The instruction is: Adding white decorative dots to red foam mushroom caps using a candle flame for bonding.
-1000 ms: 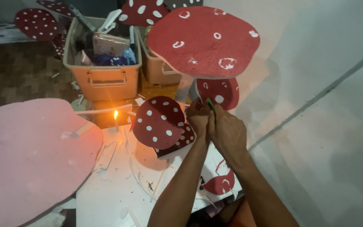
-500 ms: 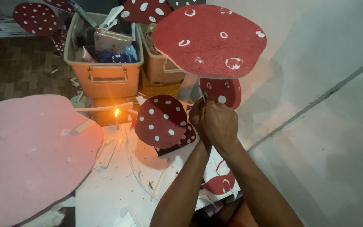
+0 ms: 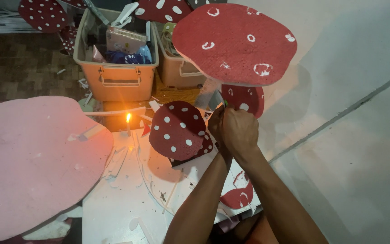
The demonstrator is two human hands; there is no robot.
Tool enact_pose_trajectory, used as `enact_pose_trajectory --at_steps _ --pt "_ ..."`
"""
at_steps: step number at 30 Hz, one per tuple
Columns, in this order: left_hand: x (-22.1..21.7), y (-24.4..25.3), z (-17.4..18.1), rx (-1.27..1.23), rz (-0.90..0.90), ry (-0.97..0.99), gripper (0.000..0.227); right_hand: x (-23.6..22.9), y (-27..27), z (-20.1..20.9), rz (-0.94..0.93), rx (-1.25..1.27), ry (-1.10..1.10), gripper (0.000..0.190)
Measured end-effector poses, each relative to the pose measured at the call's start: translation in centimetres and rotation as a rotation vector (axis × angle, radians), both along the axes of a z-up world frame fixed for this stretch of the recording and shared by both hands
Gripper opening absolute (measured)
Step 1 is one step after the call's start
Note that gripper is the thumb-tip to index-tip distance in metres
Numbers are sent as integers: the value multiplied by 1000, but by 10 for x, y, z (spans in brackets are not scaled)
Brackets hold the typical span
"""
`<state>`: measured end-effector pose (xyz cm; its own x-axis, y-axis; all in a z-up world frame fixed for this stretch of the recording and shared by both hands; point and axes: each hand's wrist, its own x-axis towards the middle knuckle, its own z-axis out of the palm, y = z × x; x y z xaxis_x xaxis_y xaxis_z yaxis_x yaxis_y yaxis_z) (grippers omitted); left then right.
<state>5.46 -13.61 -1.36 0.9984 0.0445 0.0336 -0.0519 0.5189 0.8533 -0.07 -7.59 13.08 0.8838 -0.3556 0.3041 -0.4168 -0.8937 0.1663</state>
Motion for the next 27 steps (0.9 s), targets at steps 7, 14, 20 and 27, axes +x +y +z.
enact_pose_trajectory --at_steps 7,14,20,27 --pt "-7 23 37 182 -80 105 34 -6 -5 -3 20 -7 -31 23" --pt "-13 22 38 -106 -37 44 34 0 -20 -11 51 7 -73 23" --pt "-13 22 43 41 55 -8 28 -13 -5 4 45 44 -56 25" --pt "-12 30 59 28 -82 196 33 -16 -7 0 94 -3 -134 24"
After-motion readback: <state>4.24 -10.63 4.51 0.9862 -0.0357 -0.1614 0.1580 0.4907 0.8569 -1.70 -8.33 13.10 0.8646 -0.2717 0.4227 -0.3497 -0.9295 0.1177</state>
